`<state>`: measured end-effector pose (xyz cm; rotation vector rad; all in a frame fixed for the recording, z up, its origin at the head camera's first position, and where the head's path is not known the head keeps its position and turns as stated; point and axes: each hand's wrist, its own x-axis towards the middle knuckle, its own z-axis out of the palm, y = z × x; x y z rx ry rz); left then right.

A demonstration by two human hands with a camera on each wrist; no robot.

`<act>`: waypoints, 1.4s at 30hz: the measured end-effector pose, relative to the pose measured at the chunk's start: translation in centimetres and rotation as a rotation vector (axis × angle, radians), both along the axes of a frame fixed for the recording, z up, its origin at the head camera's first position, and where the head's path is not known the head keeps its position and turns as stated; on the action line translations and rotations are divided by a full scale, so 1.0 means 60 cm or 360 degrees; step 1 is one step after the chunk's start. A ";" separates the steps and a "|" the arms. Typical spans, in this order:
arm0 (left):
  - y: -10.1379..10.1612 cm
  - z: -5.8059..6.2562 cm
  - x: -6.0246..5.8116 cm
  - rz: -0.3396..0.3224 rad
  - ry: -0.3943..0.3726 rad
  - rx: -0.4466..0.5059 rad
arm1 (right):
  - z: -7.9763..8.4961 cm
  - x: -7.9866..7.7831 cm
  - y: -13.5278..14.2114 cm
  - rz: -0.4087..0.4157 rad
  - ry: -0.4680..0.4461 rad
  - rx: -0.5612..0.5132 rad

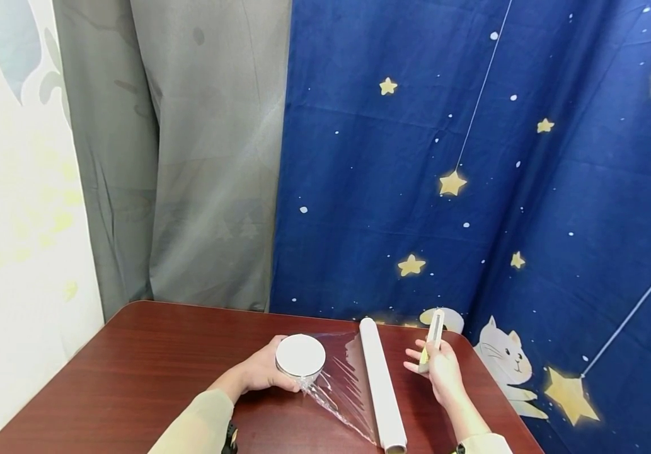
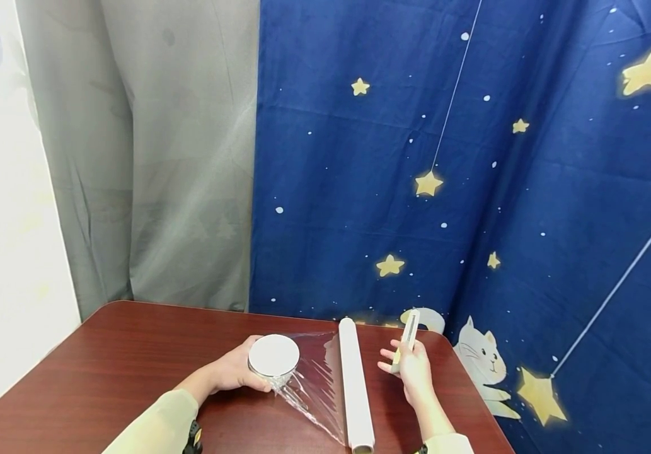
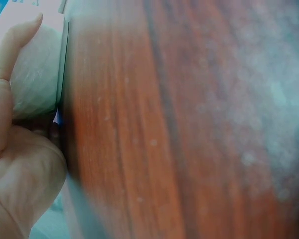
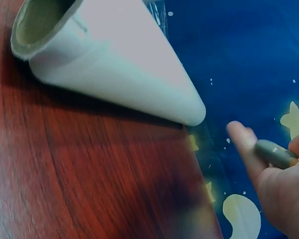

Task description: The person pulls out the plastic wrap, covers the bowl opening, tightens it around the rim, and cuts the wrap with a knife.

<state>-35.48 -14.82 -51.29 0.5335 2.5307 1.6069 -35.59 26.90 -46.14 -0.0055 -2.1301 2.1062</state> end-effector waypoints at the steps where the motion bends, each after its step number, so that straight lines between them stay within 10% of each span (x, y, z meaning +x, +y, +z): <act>1: 0.000 0.000 0.000 -0.0002 -0.0001 -0.0002 | 0.000 0.001 -0.001 -0.0001 0.0001 0.0011; 42: 0.001 -0.005 0.001 0.0007 0.0025 0.0009 | 0.013 0.006 -0.014 -0.0061 0.0091 0.0146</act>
